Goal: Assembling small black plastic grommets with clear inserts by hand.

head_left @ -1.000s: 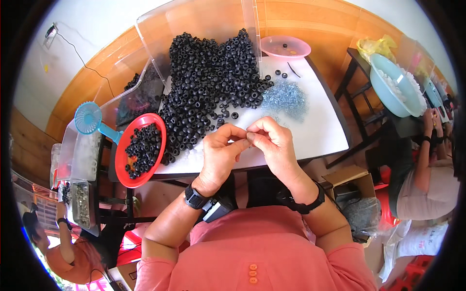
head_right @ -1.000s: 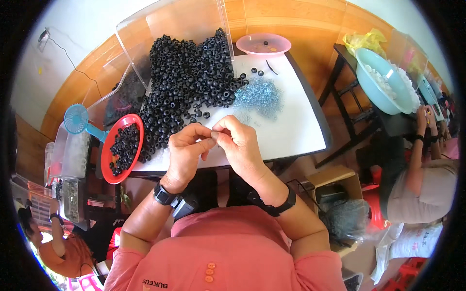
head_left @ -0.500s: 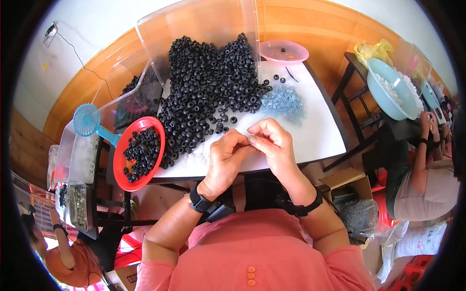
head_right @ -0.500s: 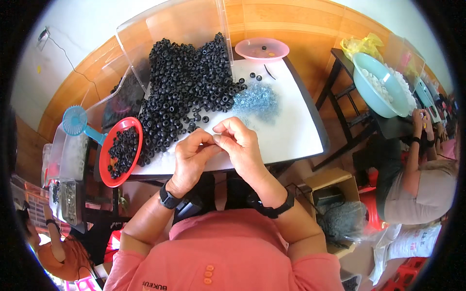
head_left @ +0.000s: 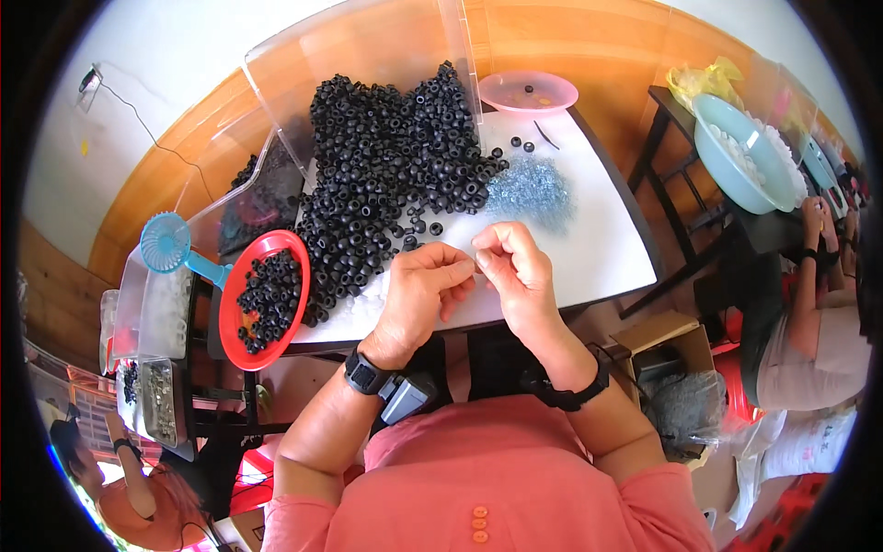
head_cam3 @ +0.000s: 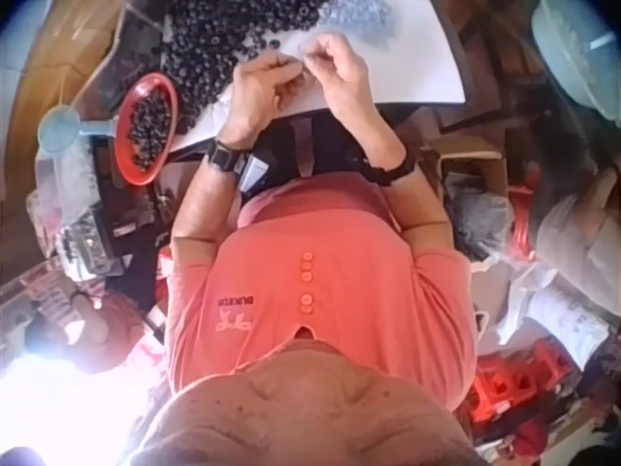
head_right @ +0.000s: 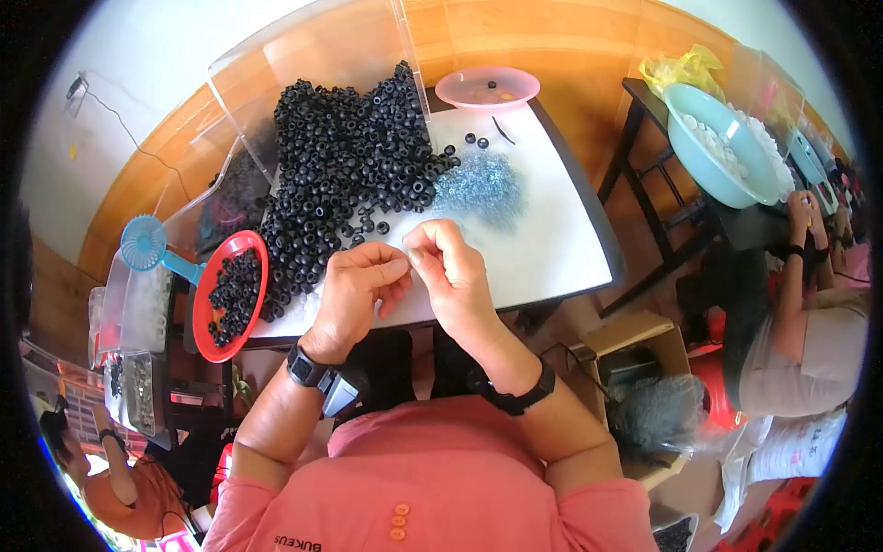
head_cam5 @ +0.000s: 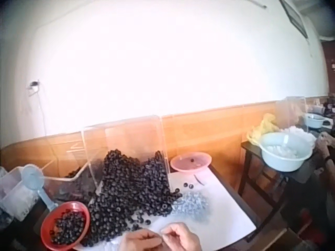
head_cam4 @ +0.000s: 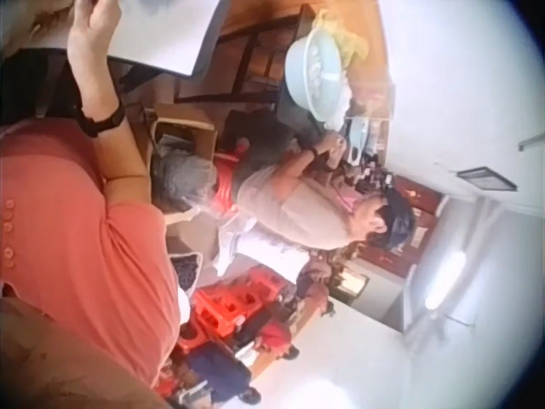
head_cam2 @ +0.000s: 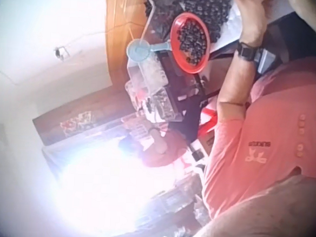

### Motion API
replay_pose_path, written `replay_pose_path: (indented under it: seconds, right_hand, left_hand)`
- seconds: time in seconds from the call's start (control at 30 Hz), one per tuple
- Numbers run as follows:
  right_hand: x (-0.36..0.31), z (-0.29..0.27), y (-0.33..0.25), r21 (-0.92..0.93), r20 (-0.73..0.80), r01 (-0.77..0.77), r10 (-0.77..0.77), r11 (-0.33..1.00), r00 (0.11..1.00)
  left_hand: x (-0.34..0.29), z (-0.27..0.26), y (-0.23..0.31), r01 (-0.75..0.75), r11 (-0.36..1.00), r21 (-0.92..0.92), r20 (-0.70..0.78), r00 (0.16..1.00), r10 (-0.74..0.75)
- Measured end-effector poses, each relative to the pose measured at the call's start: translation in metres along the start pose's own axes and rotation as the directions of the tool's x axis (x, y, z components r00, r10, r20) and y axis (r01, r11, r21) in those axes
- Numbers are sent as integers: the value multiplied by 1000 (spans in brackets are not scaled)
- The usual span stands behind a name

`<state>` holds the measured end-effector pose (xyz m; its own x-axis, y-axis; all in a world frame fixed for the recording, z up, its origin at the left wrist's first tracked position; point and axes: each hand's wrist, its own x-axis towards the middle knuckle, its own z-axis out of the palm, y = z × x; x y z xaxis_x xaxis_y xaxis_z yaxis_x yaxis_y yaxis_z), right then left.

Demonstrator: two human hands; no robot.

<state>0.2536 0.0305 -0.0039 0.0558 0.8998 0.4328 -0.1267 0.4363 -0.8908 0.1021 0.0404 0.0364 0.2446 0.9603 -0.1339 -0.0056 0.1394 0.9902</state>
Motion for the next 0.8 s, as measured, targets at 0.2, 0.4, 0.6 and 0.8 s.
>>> replay_pose_path:
  seconds: [0.2, 0.4, 0.6, 0.8]
  right_hand:
    - [-1, 2, 1, -66, -3, 67, -67, 996, 998]
    - [-3, 11, -2, -222, -11, 186, -193, 957, 981]
    - [-3, 11, 3, -272, -55, 201, -224, 941, 973]
    - [-1, 10, 8, -236, -133, 207, -242, 949, 961]
  left_hand:
    - [0, -2, 0, -17, 996, -90, -13, 1000, 16]
    - [2, 0, -6, -102, 986, -131, -94, 991, 90]
    - [8, 4, -11, -142, 977, -160, -100, 987, 127]
    - [9, 2, -10, -130, 964, -234, -78, 990, 114]
